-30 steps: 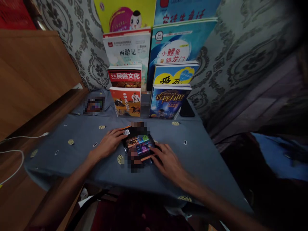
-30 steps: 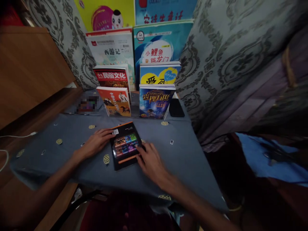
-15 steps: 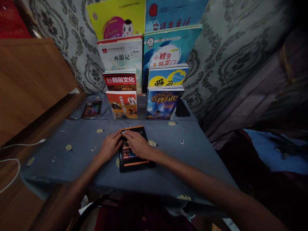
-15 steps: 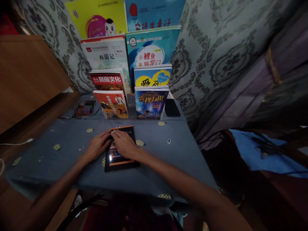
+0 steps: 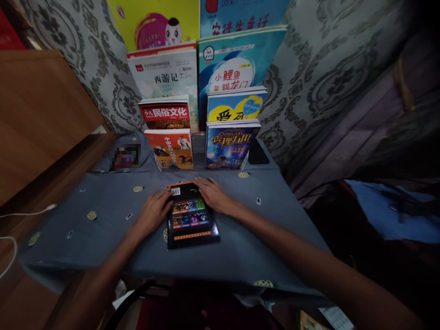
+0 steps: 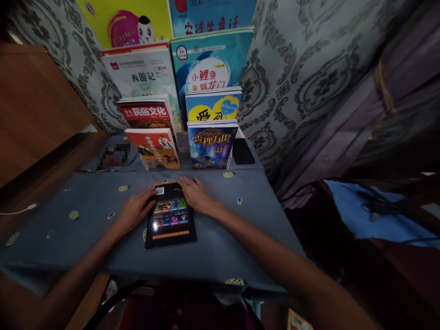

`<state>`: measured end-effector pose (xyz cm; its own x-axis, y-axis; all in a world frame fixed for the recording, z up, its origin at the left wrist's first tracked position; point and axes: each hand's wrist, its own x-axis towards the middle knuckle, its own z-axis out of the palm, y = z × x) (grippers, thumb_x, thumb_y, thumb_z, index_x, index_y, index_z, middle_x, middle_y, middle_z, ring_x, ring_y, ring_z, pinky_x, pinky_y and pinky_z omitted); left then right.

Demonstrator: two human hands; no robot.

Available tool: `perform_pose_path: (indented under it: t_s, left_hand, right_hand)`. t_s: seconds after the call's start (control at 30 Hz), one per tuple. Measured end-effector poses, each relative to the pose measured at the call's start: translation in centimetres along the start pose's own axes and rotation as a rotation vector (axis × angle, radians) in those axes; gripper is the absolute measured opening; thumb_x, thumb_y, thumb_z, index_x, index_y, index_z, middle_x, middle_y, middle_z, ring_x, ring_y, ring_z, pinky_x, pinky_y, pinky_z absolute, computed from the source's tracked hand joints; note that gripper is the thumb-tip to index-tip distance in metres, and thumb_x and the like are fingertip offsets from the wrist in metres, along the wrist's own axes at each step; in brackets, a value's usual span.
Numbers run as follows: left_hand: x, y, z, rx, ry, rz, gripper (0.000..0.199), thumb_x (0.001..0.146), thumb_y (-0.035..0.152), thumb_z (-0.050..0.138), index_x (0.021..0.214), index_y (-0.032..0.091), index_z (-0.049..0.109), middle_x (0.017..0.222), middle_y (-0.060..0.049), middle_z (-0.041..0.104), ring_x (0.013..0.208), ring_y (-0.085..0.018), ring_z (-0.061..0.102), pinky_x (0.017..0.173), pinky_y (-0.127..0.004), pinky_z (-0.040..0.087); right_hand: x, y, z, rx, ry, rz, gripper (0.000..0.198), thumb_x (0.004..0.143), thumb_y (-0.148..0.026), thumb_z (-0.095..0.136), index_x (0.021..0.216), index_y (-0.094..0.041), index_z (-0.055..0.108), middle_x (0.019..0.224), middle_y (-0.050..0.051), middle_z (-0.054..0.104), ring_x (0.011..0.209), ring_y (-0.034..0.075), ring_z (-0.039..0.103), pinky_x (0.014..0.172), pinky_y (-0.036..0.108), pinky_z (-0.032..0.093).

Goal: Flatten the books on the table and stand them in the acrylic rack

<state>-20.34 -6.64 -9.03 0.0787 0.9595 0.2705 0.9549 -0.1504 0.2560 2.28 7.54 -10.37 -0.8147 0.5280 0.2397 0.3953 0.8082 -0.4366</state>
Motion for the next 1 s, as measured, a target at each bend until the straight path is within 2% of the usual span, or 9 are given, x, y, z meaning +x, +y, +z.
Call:
perform_pose_path:
  t_s: [0.17,0.27,0.4,0.6,0.8,0.9,1.0]
  left_hand:
    - [1.3,-0.4,-0.6,-0.006,-0.046,0.012,0.036,0.099,0.028,0.046,0.131,0.017,0.057,0.139,-0.013,0.062,0.133,-0.026,0.055,0.108,-0.045,0.047]
    - [2.2,0.0,-0.9,0.058,-0.089,0.003,0.034,0.098,0.024,0.045,0.129,0.017,0.059,0.138,-0.014,0.063,0.137,-0.027,0.051,0.109,-0.049,0.045]
    - [3.9,1.6,-0.2,0.087,-0.111,0.066,0.036,0.098,0.022,0.045,0.13,0.018,0.059,0.141,-0.013,0.06,0.141,-0.027,0.047,0.112,-0.052,0.039]
    - [6.1,4.9,1.6,0.032,-0.187,0.22,0.041,0.099,0.019,0.041,0.138,0.017,0.054,0.151,-0.012,0.05,0.148,-0.027,0.035,0.117,-0.054,0.031]
    - [4.5,7.8,1.3,0.008,-0.288,0.296,0.041,0.099,0.018,0.043,0.138,0.023,0.055,0.152,-0.01,0.05,0.148,-0.025,0.035,0.118,-0.056,0.027]
    - [3.4,9.1,1.0,0.03,-0.277,0.284,0.036,0.102,0.026,0.045,0.137,0.022,0.054,0.152,-0.011,0.05,0.146,-0.028,0.037,0.117,-0.059,0.028]
    - [3.0,9.8,0.8,0.045,-0.248,0.259,0.026,0.102,0.032,0.049,0.122,0.021,0.06,0.143,-0.01,0.057,0.138,-0.029,0.046,0.115,-0.058,0.032]
  right_hand:
    - [-1.1,2.9,-0.7,0.134,0.035,-0.028,0.045,0.099,-0.017,0.036,0.141,-0.02,0.053,0.147,0.011,0.057,0.139,0.022,0.049,0.118,0.053,0.033]
    - [-1.2,3.8,-0.5,0.204,0.076,-0.041,0.045,0.1,-0.021,0.036,0.142,-0.021,0.052,0.143,0.01,0.06,0.133,0.022,0.054,0.114,0.051,0.039]
    - [-1.1,4.0,-0.4,0.257,0.122,-0.034,0.045,0.102,-0.025,0.036,0.143,-0.022,0.051,0.141,0.009,0.062,0.13,0.023,0.057,0.11,0.05,0.044]
    - [-1.1,3.7,-0.6,0.299,0.114,-0.067,0.047,0.103,-0.025,0.033,0.147,-0.019,0.045,0.144,0.01,0.059,0.134,0.021,0.053,0.114,0.047,0.04]
    - [-0.9,4.0,-0.1,0.288,0.105,-0.065,0.048,0.101,-0.018,0.032,0.146,-0.021,0.046,0.143,0.008,0.06,0.135,0.02,0.052,0.116,0.048,0.037]
    - [-0.9,3.7,-0.1,0.277,0.115,-0.055,0.048,0.1,-0.016,0.033,0.145,-0.02,0.047,0.141,0.008,0.062,0.132,0.02,0.054,0.115,0.048,0.038]
    - [-1.4,2.9,-0.6,0.275,0.145,-0.037,0.047,0.099,-0.017,0.034,0.143,-0.02,0.05,0.135,0.009,0.066,0.127,0.022,0.058,0.11,0.047,0.043]
